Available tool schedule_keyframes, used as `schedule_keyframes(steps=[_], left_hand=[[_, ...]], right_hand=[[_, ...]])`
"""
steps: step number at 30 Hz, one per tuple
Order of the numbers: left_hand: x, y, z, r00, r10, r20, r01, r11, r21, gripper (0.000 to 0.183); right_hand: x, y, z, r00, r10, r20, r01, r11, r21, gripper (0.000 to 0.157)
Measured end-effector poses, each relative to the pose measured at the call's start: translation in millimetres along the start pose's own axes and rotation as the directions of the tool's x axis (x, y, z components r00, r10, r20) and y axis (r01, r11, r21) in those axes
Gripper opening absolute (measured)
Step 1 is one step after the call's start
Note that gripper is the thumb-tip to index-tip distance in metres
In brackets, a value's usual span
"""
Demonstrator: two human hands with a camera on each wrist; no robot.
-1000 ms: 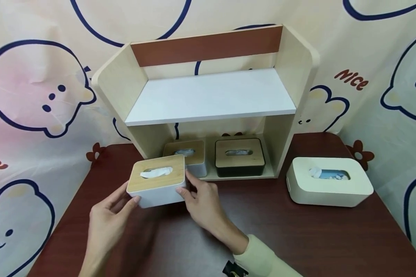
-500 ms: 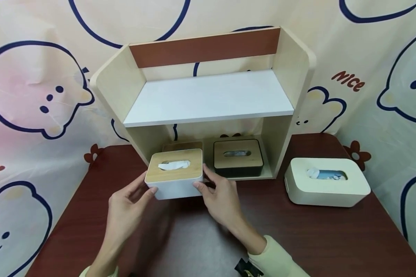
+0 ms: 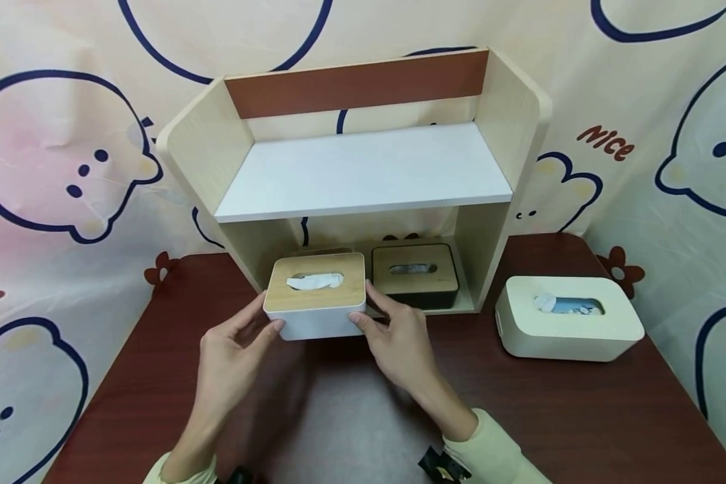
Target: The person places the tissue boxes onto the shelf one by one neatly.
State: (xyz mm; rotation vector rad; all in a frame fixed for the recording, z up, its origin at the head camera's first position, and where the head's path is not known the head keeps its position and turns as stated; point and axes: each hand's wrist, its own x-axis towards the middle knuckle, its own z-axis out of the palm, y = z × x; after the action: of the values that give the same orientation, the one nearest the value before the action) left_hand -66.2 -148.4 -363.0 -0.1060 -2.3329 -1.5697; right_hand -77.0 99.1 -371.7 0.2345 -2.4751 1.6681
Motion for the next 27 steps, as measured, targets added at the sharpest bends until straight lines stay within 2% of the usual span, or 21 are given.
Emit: schedule_keyframes(steps=[9,17,21,27], left_hand=[[-0.3,1.5,0.5,1.000,-0.011,0.004,0.011,1.000,0.017,0.059],[-1.3,2.8,-1.4,1.000,-0.005,-0.004,0.005,1.000,0.002,0.059],[-2.8,6.9,-5.3,1.000,-0.009,-0.015,0.009,1.000,-0.004,0.060],[-4.1,16.5,-13.3,0.999,0.030,-0.024,-0.030,0.999,-0.026,0.060]], right_hand=[[0,-1,-3.5,1.000,0.020,0.000,-0.020,1.000,-0.014,0.061],[1,-3,-4.8,1.000,0.006,0.001,-0.006,0.999,-0.031,0.061],[1,-9,-6.9,1.000,-0.011,0.009,0.011,0.999,-0.035,0.061],[1,-18,-10.3,0.998,-0.062,0.007,0.063,0.998,-0.032,0.060]])
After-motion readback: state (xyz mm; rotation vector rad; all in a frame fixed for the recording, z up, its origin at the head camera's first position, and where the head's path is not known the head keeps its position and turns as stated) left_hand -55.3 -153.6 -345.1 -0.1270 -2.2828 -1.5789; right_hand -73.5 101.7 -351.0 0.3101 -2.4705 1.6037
